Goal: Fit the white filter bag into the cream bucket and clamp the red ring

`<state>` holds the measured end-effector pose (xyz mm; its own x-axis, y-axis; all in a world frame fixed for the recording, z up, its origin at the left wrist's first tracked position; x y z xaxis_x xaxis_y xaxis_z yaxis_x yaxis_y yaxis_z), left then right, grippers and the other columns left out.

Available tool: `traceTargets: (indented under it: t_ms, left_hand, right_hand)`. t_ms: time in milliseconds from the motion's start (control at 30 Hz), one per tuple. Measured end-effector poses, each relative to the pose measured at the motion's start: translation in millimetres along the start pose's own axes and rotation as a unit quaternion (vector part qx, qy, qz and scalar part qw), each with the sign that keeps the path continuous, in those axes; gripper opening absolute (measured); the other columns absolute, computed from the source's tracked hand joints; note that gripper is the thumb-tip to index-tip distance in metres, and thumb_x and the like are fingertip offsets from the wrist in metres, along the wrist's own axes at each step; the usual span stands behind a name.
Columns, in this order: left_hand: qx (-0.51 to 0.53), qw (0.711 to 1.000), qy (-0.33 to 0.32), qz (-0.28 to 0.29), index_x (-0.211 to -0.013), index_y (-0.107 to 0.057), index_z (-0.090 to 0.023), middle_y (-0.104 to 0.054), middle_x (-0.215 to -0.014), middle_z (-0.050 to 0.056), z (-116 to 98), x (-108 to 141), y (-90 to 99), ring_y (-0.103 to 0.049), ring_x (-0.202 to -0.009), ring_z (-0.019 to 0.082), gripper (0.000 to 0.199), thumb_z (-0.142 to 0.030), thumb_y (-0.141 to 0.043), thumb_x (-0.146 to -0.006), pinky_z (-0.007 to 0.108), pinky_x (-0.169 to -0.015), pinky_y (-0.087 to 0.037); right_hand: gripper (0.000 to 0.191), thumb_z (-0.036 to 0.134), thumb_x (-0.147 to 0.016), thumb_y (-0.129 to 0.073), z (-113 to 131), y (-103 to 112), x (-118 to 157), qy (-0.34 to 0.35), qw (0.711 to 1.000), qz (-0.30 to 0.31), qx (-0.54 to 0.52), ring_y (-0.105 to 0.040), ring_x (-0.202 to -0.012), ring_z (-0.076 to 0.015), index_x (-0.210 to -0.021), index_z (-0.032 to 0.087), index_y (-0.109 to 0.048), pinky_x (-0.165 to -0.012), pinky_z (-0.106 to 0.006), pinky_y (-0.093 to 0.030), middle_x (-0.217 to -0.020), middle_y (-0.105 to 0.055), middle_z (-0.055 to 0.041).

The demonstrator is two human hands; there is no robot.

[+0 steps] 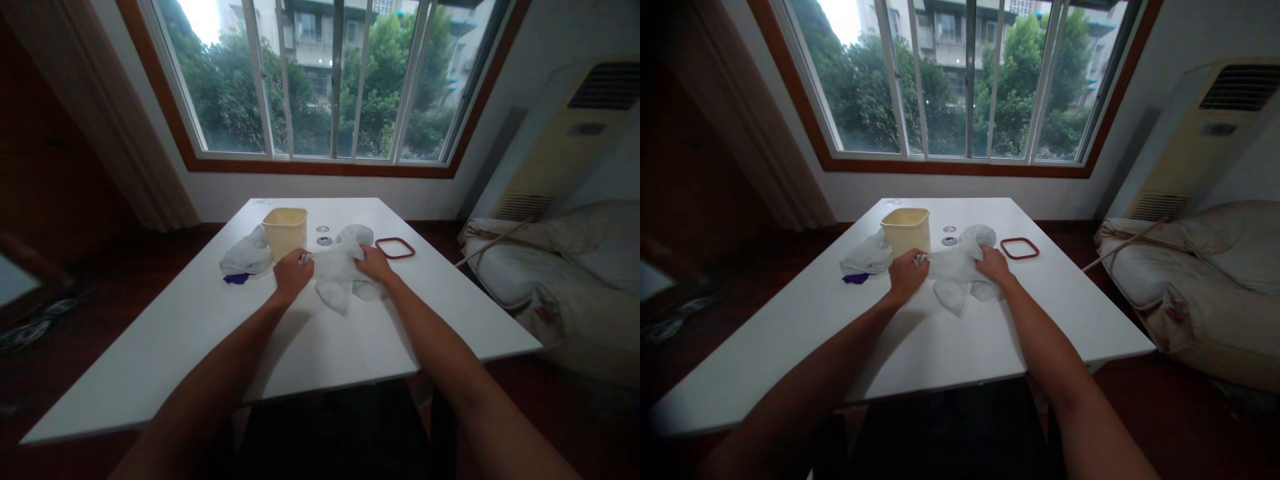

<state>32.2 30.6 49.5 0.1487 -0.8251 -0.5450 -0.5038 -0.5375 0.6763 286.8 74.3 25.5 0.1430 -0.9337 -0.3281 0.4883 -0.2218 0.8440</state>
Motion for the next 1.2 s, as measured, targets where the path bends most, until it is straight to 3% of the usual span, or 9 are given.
traceTargets:
  t_ms: [167, 333, 400, 500, 633, 767, 867, 1033, 1200]
  left_hand:
    - [0.093, 0.993, -0.07, -0.023, -0.096, -0.072, -0.021, -0.073, -0.085, 0.003, -10.4, 4.3, 6.0, -0.066, -0.078, 0.018, 0.022, -0.025, -0.057, -0.081, 0.027, -0.073, -0.045]
    - [0.157, 0.972, -0.169, 0.04, -0.125, -0.062, -0.019, -0.067, -0.123, 0.01, -34.2, 15.0, -4.4, -0.059, -0.114, 0.025, 0.044, -0.041, -0.059, -0.087, 0.042, -0.107, -0.036]
    - [0.194, 0.965, -0.151, 0.092, -0.135, -0.054, -0.019, -0.061, -0.135, 0.011, -38.6, 17.6, -12.0, -0.054, -0.124, 0.027, 0.053, -0.047, -0.056, -0.089, 0.045, -0.11, -0.034]
    - [0.294, 0.93, -0.13, 0.178, -0.135, -0.054, -0.018, -0.06, -0.136, 0.011, -44.5, 21.1, -23.5, -0.056, -0.122, 0.025, 0.053, -0.05, -0.049, -0.093, 0.038, -0.106, -0.041]
    - [0.341, 0.916, -0.086, 0.193, -0.119, -0.063, -0.015, -0.07, -0.116, 0.009, -32.8, 15.2, -32.5, -0.064, -0.105, 0.023, 0.047, -0.05, -0.056, -0.088, 0.033, -0.094, -0.049]
    - [0.329, 0.924, -0.024, 0.191, -0.1, -0.069, -0.014, -0.073, -0.099, 0.006, -14.1, 8.0, -41.9, -0.065, -0.09, 0.021, 0.035, -0.041, -0.056, -0.083, 0.031, -0.082, -0.052]
    - [0.395, 0.896, 0.031, 0.2, -0.102, -0.068, -0.013, -0.073, -0.098, 0.006, -11.2, 7.6, -45.2, -0.065, -0.086, 0.02, 0.035, -0.036, -0.054, -0.08, 0.03, -0.075, -0.053]
    - [0.487, 0.827, 0.032, 0.278, -0.119, -0.062, -0.014, -0.073, -0.105, 0.008, -33.3, 17.9, -47.9, -0.067, -0.09, 0.021, 0.053, -0.037, -0.064, -0.072, 0.032, -0.078, -0.055]
    - [0.465, 0.843, 0.037, 0.268, -0.121, -0.063, -0.015, -0.073, -0.109, 0.009, -26.1, 16.5, -49.4, -0.068, -0.093, 0.022, 0.054, -0.027, -0.063, -0.069, 0.034, -0.081, -0.056]
  right_hand:
    - [0.031, 0.022, -0.075, -0.057, -2.4, 20.4, -0.1, -0.032, 0.993, -0.086, -0.074, -0.068, -0.09, -0.0236, -0.103, 0.019, -0.071, -0.083, -0.031, -0.052, -0.101, -0.075, -0.0072]
    - [0.032, 0.026, -0.074, -0.059, 23.8, 37.2, 9.8, 0.013, 0.964, -0.176, -0.2, -0.065, -0.088, -0.0229, -0.104, 0.016, -0.066, -0.086, -0.036, -0.052, -0.099, -0.072, -0.0066]
    - [0.036, 0.031, -0.076, -0.061, 46.1, 32.7, 15.0, 0.064, 0.956, -0.147, -0.245, -0.064, -0.095, -0.0235, -0.109, 0.016, -0.065, -0.091, -0.038, -0.051, -0.106, -0.071, -0.0084]
    - [0.042, 0.039, -0.083, -0.06, 81.7, 15.2, 23.6, 0.148, 0.945, -0.04, -0.289, -0.062, -0.11, -0.0247, -0.119, 0.017, -0.064, -0.102, -0.039, -0.046, -0.121, -0.068, -0.0104]
    - [0.037, 0.041, -0.093, -0.047, 100.1, -6.2, 29.4, 0.196, 0.921, 0.089, -0.324, -0.062, -0.109, -0.0222, -0.111, 0.019, -0.07, -0.102, -0.036, -0.045, -0.117, -0.07, -0.0072]
    - [0.034, 0.037, -0.092, -0.048, 68.2, -8.7, 16.7, 0.095, 0.952, 0.058, -0.286, -0.064, -0.079, -0.017, -0.086, 0.014, -0.073, -0.078, -0.028, -0.05, -0.083, -0.072, -0.0043]
    - [0.043, 0.044, -0.092, -0.049, 48.2, -16.7, 12.9, 0.011, 0.968, 0.077, -0.239, -0.057, -0.058, -0.0137, -0.07, 0.013, -0.069, -0.063, -0.025, -0.047, -0.062, -0.065, -0.0025]
    - [0.035, 0.042, -0.084, -0.062, 66.0, -25.3, 18.5, 0.049, 0.928, 0.116, -0.349, -0.065, -0.081, -0.0175, -0.102, 0.013, -0.071, -0.078, -0.03, -0.053, -0.096, -0.075, -0.0069]
    - [0.04, 0.025, -0.073, -0.069, 70.4, -17.0, 17.7, 0.094, 0.93, 0.084, -0.345, -0.067, -0.098, -0.0229, -0.111, 0.013, -0.07, -0.094, -0.038, -0.051, -0.111, -0.073, -0.0094]
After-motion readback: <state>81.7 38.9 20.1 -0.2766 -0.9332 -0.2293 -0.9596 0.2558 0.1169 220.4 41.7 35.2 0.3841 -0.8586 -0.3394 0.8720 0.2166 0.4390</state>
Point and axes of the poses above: each hand's wrist, its own x-axis away from the middle knuckle, its own y-axis out of the back of the hand, z = x × y, the point moved 8 cm from there along -x, towards the middle knuckle
